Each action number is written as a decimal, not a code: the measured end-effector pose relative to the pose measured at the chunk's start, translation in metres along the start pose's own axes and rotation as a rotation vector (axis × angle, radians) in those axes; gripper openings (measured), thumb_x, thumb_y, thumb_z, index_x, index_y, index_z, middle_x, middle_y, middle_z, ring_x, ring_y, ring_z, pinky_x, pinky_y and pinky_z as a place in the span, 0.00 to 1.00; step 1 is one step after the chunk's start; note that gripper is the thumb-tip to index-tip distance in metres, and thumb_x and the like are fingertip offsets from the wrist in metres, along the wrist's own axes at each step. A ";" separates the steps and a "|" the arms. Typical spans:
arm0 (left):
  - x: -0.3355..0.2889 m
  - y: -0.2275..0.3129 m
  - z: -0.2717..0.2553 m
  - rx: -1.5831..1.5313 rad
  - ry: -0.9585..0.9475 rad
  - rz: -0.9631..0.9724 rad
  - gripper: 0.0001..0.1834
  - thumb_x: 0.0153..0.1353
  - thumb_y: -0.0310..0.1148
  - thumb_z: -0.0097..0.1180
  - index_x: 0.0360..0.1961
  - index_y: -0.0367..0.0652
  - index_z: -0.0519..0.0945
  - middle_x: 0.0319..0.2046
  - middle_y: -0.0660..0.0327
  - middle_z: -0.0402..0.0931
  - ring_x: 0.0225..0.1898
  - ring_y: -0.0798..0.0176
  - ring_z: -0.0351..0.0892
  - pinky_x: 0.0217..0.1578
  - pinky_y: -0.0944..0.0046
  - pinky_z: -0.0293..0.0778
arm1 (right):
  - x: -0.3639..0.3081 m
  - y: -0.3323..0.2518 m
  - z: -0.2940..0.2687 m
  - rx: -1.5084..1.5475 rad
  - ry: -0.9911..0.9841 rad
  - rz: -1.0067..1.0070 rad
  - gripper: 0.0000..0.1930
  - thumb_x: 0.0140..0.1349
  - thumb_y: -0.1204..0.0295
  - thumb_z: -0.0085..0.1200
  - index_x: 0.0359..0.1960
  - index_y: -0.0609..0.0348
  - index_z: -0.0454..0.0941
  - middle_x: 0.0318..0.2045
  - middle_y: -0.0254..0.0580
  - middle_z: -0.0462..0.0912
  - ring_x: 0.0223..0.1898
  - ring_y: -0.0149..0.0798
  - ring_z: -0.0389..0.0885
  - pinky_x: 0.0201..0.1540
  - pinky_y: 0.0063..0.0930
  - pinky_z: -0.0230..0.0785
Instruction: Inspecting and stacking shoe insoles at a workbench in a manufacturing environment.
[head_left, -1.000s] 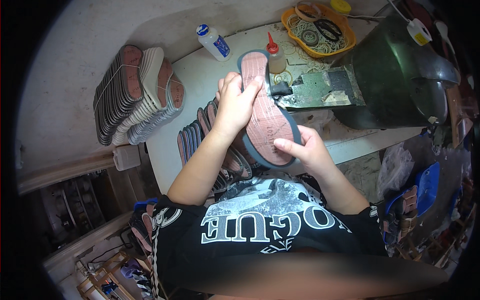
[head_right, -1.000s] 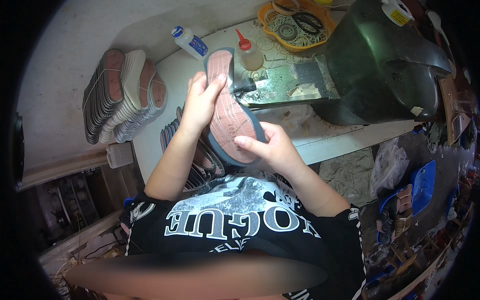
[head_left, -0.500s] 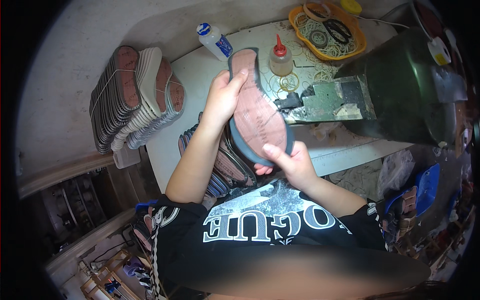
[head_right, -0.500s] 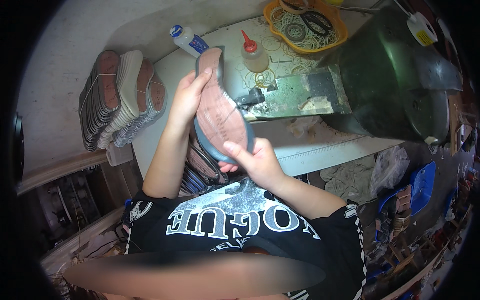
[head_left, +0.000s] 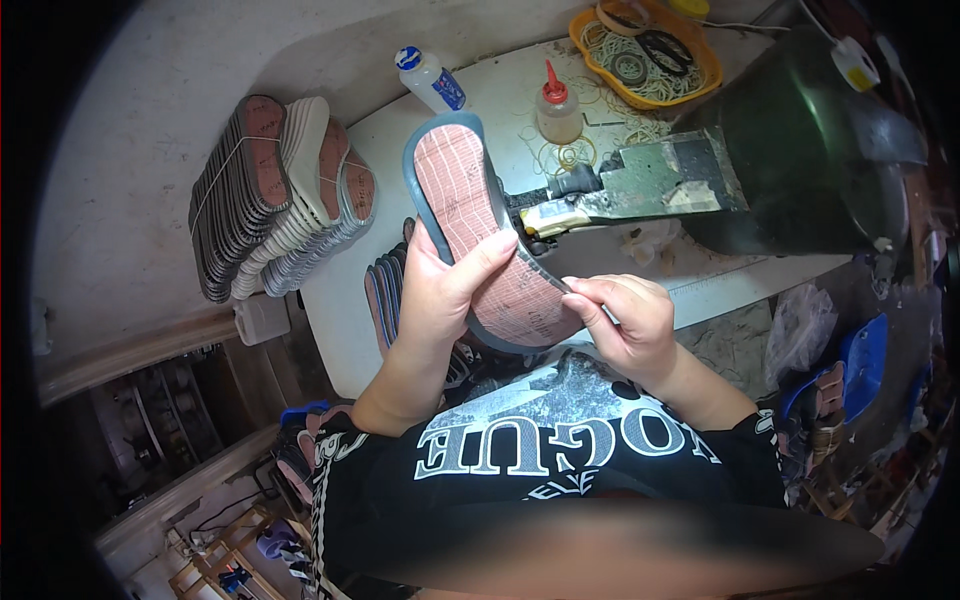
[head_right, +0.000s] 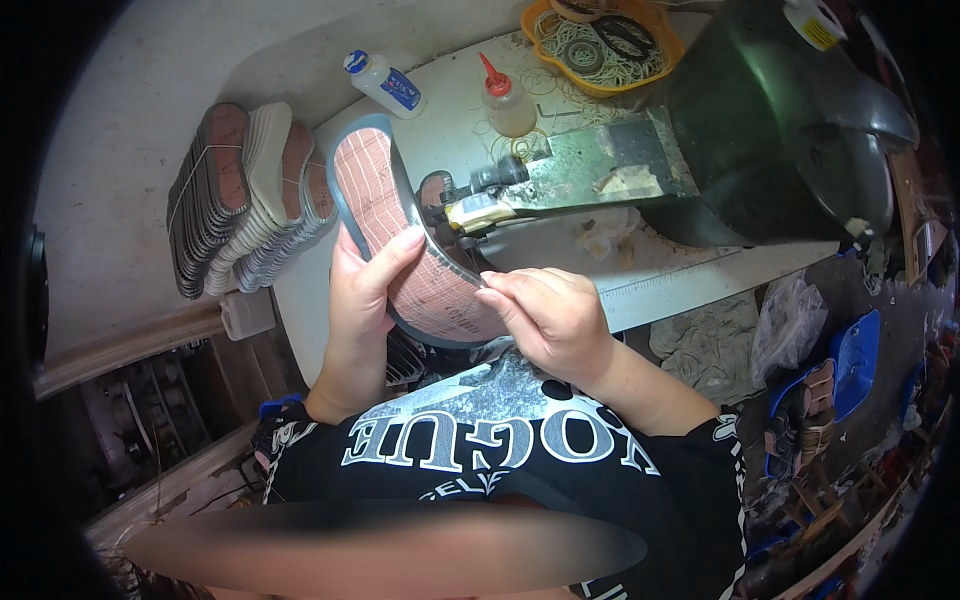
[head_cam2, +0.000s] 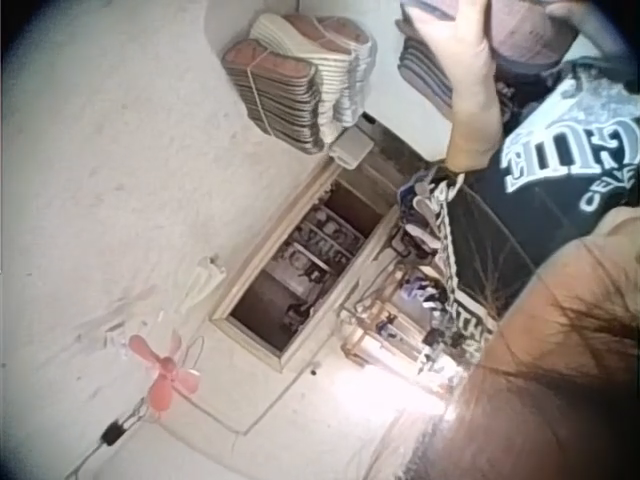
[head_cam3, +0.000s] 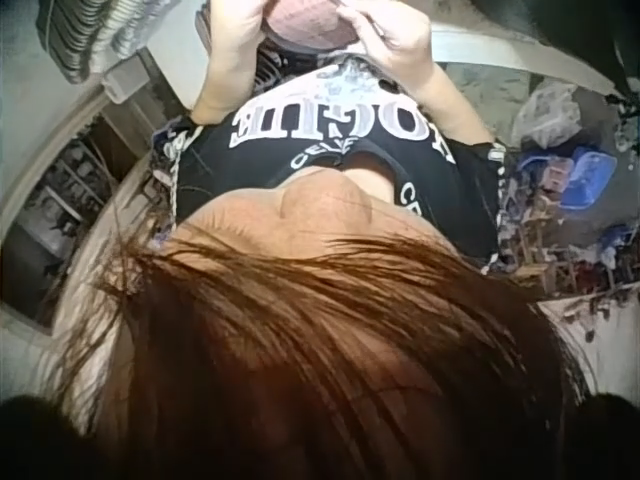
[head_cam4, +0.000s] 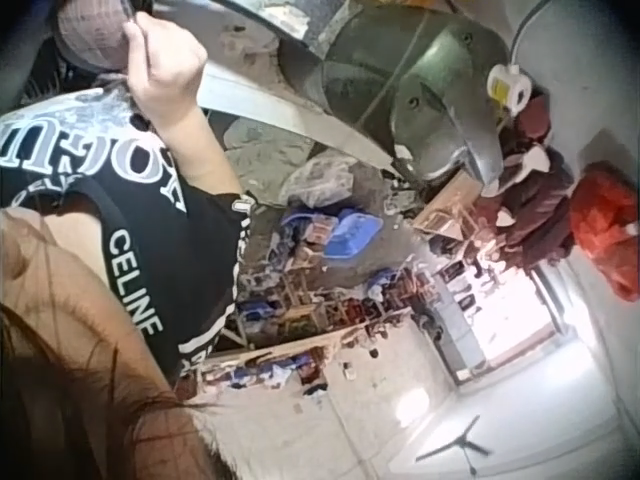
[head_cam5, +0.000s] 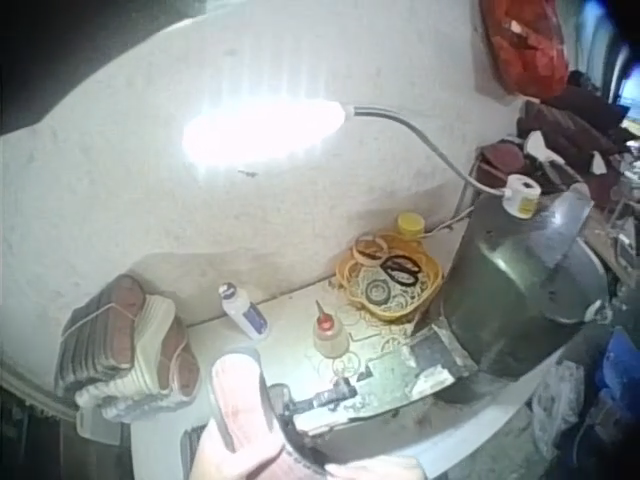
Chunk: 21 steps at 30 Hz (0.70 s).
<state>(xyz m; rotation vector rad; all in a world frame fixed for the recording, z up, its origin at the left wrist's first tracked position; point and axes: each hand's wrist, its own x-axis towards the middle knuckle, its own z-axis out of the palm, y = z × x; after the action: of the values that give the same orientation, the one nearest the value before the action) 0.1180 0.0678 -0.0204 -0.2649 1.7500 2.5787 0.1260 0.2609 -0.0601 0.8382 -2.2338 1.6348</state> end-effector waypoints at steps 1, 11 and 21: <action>-0.005 0.000 -0.003 0.023 -0.048 -0.034 0.17 0.58 0.19 0.56 0.48 0.35 0.70 0.39 0.55 0.79 0.39 0.65 0.81 0.43 0.66 0.77 | -0.002 -0.003 -0.001 -0.024 0.015 -0.016 0.05 0.55 0.76 0.62 0.30 0.65 0.79 0.23 0.41 0.82 0.25 0.33 0.79 0.29 0.24 0.70; -0.030 -0.018 0.009 0.029 0.007 0.021 0.20 0.59 0.20 0.55 0.52 0.34 0.65 0.41 0.53 0.77 0.39 0.62 0.81 0.42 0.65 0.78 | 0.002 -0.011 -0.022 0.123 -0.216 0.056 0.10 0.55 0.74 0.62 0.38 0.63 0.79 0.33 0.43 0.83 0.32 0.36 0.81 0.33 0.25 0.72; -0.030 -0.024 0.006 0.039 -0.026 -0.043 0.22 0.59 0.20 0.57 0.53 0.35 0.65 0.44 0.57 0.75 0.43 0.67 0.78 0.46 0.68 0.75 | 0.023 -0.005 -0.036 -0.402 -0.462 -0.400 0.05 0.56 0.73 0.57 0.28 0.59 0.74 0.22 0.39 0.77 0.25 0.42 0.78 0.29 0.31 0.70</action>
<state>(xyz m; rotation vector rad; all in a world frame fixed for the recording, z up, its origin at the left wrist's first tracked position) 0.1492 0.0849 -0.0359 -0.2643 1.7629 2.5043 0.1056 0.2861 -0.0321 1.5303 -2.3456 0.8355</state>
